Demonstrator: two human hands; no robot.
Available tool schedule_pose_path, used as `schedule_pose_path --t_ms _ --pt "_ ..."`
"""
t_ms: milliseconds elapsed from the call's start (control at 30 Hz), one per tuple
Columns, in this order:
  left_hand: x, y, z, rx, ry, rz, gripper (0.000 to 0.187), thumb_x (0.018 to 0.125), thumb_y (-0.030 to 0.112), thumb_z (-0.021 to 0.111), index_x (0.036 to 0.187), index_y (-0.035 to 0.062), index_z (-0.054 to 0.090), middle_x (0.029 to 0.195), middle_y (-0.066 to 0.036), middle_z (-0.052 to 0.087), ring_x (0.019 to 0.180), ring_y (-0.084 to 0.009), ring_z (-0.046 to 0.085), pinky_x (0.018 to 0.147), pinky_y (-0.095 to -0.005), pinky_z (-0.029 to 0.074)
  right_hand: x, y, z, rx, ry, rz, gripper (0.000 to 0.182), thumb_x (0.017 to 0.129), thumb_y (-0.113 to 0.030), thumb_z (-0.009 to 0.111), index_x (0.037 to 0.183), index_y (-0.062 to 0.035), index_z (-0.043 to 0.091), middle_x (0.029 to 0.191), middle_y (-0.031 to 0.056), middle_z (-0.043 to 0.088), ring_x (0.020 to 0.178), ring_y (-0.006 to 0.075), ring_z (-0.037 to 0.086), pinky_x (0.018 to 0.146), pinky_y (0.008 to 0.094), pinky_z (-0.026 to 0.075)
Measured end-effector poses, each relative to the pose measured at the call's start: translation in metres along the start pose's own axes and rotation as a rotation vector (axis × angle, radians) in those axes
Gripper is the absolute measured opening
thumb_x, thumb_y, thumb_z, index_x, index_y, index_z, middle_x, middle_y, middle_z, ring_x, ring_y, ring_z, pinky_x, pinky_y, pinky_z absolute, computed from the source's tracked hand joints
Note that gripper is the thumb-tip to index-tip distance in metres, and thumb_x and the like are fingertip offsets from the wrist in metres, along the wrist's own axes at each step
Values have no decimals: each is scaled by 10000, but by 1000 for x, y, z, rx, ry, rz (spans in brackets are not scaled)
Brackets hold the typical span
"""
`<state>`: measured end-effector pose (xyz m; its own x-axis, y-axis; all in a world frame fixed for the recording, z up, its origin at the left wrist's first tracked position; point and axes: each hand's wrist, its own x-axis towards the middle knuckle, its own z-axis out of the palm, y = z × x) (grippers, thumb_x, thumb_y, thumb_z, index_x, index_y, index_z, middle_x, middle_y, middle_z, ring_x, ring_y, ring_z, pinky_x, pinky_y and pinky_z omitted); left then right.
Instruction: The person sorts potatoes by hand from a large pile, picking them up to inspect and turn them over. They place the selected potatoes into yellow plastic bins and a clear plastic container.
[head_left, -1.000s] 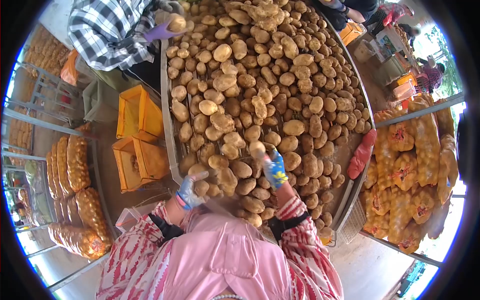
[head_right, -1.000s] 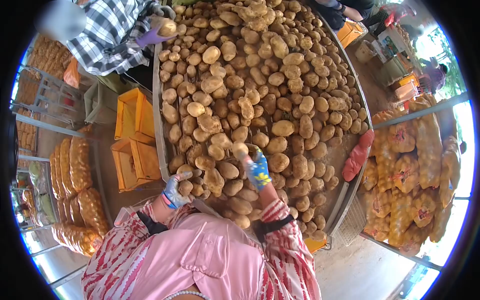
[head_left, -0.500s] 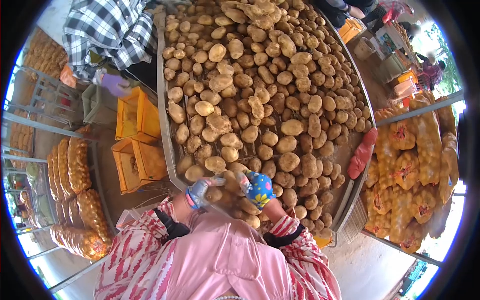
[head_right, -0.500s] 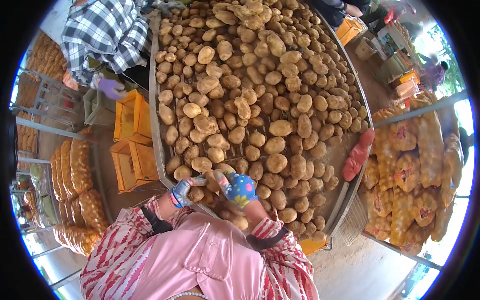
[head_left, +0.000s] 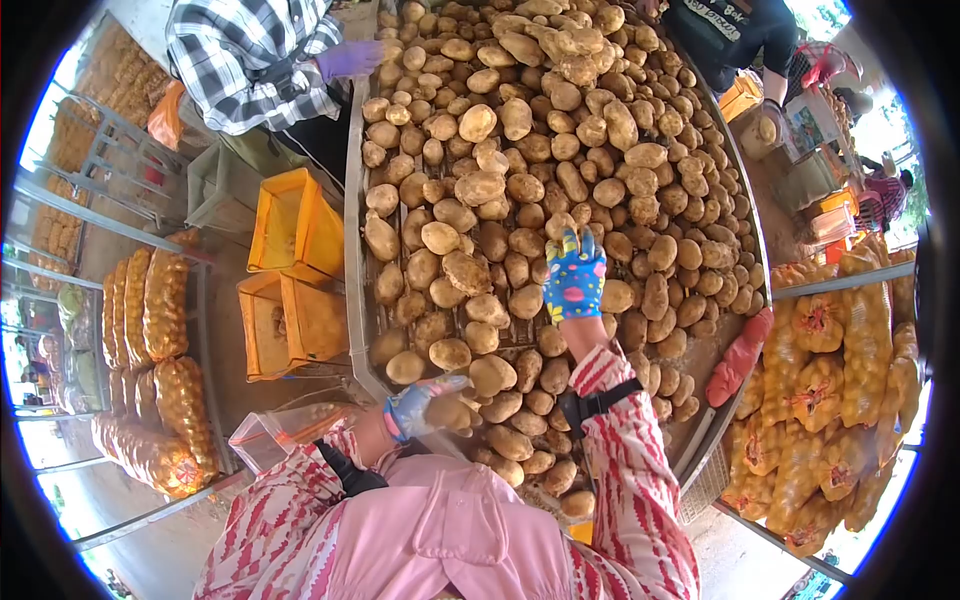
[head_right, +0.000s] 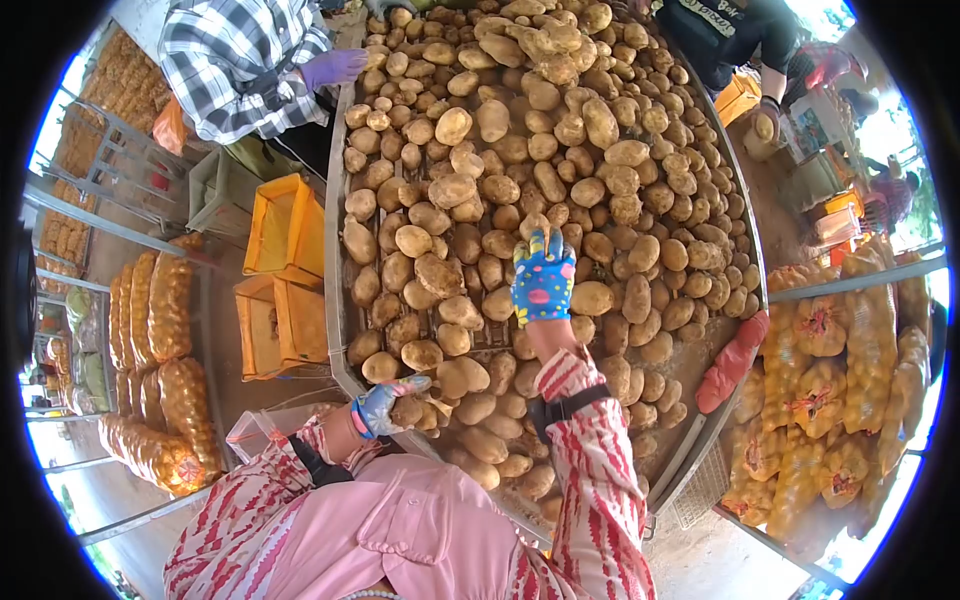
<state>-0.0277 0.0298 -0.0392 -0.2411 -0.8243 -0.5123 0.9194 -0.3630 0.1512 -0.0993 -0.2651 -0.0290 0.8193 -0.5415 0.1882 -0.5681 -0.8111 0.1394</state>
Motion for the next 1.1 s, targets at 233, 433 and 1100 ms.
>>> schedule_pose_path --t_ms 233,433,1100 --pt "4 7 9 67 -18 -26 449 969 276 432 1358 53 447 1280 -207 538 1075 -347 601 824 -473 535 4 -60 32 -41 -112 -303 303 851 -209 510 1077 -97 678 1196 77 589 1163 284 502 1026 535 341" --pt "5 10 -55 -354 -20 -83 449 933 289 473 1315 53 482 1248 -168 576 1064 -354 607 779 -466 544 -1 -52 22 185 -34 -264 264 819 -237 578 1032 -90 628 1053 101 613 1060 289 552 918 444 417" --pt "4 21 2 -263 -52 143 498 908 423 477 1192 15 510 1056 -193 602 918 -359 624 707 -542 512 -37 118 -20 423 -94 687 480 738 -262 716 1133 -20 595 1022 178 640 971 355 618 844 441 500"
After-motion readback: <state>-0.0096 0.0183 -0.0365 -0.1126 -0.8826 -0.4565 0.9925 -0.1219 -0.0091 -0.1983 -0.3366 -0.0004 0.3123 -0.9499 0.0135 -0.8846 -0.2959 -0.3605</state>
